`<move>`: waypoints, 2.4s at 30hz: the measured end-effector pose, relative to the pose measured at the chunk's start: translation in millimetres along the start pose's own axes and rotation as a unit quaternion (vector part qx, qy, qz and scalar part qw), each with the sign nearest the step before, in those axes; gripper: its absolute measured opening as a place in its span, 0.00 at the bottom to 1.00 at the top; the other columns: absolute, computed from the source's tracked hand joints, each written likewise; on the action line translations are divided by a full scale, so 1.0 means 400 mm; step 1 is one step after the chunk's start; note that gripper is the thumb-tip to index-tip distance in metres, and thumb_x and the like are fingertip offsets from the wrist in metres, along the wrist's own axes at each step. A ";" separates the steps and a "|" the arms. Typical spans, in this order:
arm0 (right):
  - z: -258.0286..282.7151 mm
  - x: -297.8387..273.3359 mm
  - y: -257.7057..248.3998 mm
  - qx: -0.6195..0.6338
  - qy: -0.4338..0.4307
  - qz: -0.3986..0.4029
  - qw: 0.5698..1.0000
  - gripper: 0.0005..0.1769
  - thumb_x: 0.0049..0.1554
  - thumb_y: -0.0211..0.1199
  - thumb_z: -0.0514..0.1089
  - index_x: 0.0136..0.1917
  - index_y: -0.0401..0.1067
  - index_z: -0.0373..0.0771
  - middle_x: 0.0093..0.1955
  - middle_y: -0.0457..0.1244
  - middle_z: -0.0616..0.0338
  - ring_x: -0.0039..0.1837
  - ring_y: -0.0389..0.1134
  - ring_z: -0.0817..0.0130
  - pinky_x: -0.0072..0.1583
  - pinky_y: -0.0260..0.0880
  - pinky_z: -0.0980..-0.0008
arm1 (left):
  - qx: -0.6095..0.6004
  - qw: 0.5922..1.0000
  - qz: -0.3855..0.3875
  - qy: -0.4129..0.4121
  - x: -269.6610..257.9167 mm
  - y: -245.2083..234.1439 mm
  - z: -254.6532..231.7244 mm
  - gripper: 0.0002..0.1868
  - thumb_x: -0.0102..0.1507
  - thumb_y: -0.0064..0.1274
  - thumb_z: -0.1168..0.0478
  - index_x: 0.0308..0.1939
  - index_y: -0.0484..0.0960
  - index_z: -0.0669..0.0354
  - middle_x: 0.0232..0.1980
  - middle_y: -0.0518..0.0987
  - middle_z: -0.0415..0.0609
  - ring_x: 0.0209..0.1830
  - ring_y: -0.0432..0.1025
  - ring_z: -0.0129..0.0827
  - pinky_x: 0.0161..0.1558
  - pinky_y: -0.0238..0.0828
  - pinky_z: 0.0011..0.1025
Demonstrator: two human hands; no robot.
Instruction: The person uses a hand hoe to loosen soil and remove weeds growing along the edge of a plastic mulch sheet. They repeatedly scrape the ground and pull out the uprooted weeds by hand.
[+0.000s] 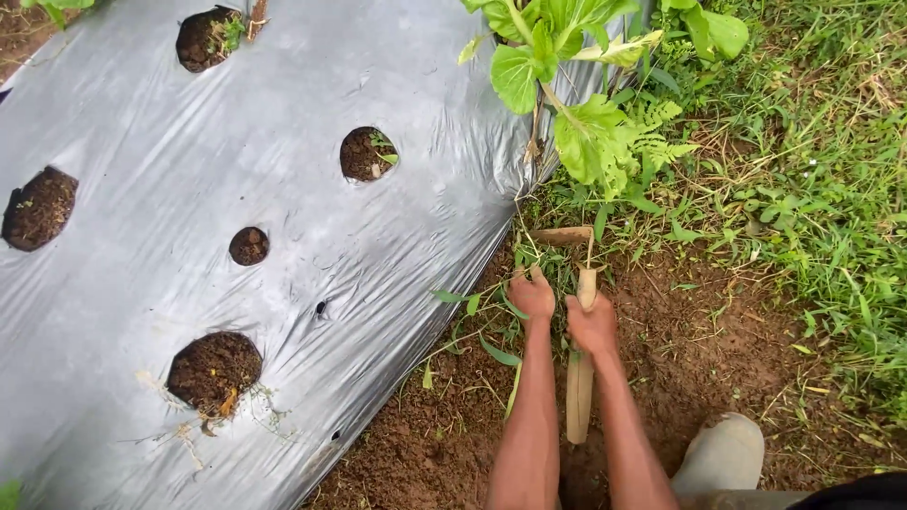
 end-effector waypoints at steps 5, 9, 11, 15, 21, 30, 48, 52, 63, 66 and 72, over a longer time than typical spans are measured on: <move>0.112 -0.036 -0.035 0.025 -0.037 -0.030 0.999 0.10 0.62 0.60 0.39 0.52 0.67 0.29 0.28 0.61 0.55 0.27 0.64 0.67 0.31 0.69 0.68 | -0.013 1.000 -0.019 0.009 -0.014 -0.023 -0.063 0.29 0.74 0.35 0.51 0.67 0.66 0.77 0.64 0.70 0.74 0.70 0.64 0.64 0.66 0.66 0.62; 0.237 -0.105 -0.110 0.124 -0.075 -0.096 0.985 0.03 0.65 0.56 0.38 0.49 0.66 0.36 0.28 0.59 0.59 0.29 0.63 0.71 0.35 0.68 0.71 | 0.024 0.999 -0.028 -0.024 -0.102 -0.078 -0.138 0.32 0.73 0.35 0.47 0.68 0.66 0.75 0.64 0.71 0.72 0.69 0.66 0.61 0.66 0.68 0.59; 0.217 -0.066 -0.103 0.149 -0.081 -0.104 0.980 0.02 0.65 0.55 0.38 0.49 0.65 0.37 0.29 0.60 0.61 0.29 0.63 0.72 0.35 0.69 0.73 | 0.025 0.999 -0.041 -0.018 -0.101 -0.089 -0.159 0.30 0.73 0.37 0.51 0.68 0.65 0.76 0.62 0.73 0.72 0.67 0.67 0.62 0.63 0.70 0.59; -0.026 0.049 -0.020 -0.025 -0.040 0.028 0.999 0.09 0.59 0.61 0.42 0.43 0.70 0.33 0.23 0.60 0.54 0.24 0.60 0.69 0.28 0.62 0.62 | 0.089 0.995 -0.035 -0.025 -0.097 -0.085 -0.188 0.30 0.72 0.36 0.49 0.68 0.67 0.72 0.60 0.75 0.72 0.63 0.71 0.62 0.59 0.72 0.59; -0.105 0.009 -0.036 0.012 0.030 0.032 0.999 0.08 0.65 0.56 0.38 0.52 0.66 0.28 0.32 0.60 0.49 0.31 0.61 0.66 0.35 0.64 0.70 | 0.153 0.985 -0.053 -0.057 -0.050 -0.034 -0.161 0.36 0.67 0.45 0.38 0.63 0.76 0.67 0.54 0.80 0.68 0.56 0.77 0.59 0.50 0.76 0.57; 0.152 -0.005 -0.185 0.191 -0.054 -0.095 0.975 0.06 0.66 0.57 0.42 0.51 0.65 0.38 0.30 0.60 0.60 0.31 0.63 0.73 0.33 0.67 0.74 | 0.094 0.993 -0.048 -0.054 -0.049 -0.051 -0.145 0.27 0.67 0.50 0.47 0.56 0.82 0.69 0.46 0.82 0.72 0.51 0.77 0.67 0.51 0.75 0.60; -0.001 -0.028 -0.084 0.111 -0.055 -0.023 0.992 0.08 0.61 0.59 0.46 0.52 0.67 0.41 0.34 0.61 0.56 0.33 0.63 0.68 0.36 0.68 0.67 | 0.119 0.989 -0.063 -0.068 0.009 -0.018 -0.073 0.31 0.69 0.41 0.38 0.63 0.78 0.55 0.54 0.81 0.54 0.59 0.76 0.49 0.65 0.66 0.50; 0.122 -0.032 -0.148 0.163 -0.076 -0.035 0.983 0.12 0.63 0.56 0.46 0.58 0.63 0.40 0.36 0.64 0.55 0.36 0.68 0.70 0.40 0.75 0.69 | 0.120 0.989 -0.069 -0.052 0.034 0.011 -0.029 0.29 0.69 0.43 0.40 0.62 0.80 0.56 0.49 0.84 0.58 0.53 0.79 0.52 0.61 0.70 0.50; -0.044 0.030 -0.111 0.010 -0.052 0.003 0.999 0.11 0.59 0.62 0.43 0.50 0.66 0.34 0.29 0.60 0.52 0.27 0.61 0.66 0.31 0.64 0.63 | 0.136 0.987 -0.055 -0.064 -0.034 -0.009 -0.097 0.15 0.69 0.49 0.57 0.53 0.81 0.64 0.40 0.81 0.59 0.46 0.80 0.51 0.51 0.74 0.47; 0.118 -0.051 -0.183 0.098 -0.069 -0.071 0.990 0.06 0.61 0.60 0.41 0.48 0.67 0.37 0.30 0.62 0.56 0.28 0.65 0.69 0.33 0.67 0.69 | 0.083 0.993 -0.052 -0.066 -0.115 -0.069 -0.210 0.21 0.72 0.45 0.54 0.57 0.79 0.70 0.45 0.80 0.66 0.51 0.77 0.57 0.55 0.72 0.49; 0.019 -0.010 -0.088 0.038 -0.020 -0.007 0.999 0.13 0.62 0.59 0.39 0.56 0.66 0.29 0.32 0.63 0.50 0.29 0.64 0.66 0.32 0.69 0.69 | 0.086 0.993 -0.043 -0.065 -0.121 -0.062 -0.201 0.22 0.72 0.44 0.56 0.61 0.76 0.72 0.50 0.80 0.68 0.55 0.76 0.58 0.59 0.70 0.50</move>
Point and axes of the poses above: each hand's wrist, its own x-axis towards the middle knuckle, its own y-axis out of the palm, z = x × y, the point moved 8 cm from there along x, towards the middle knuckle
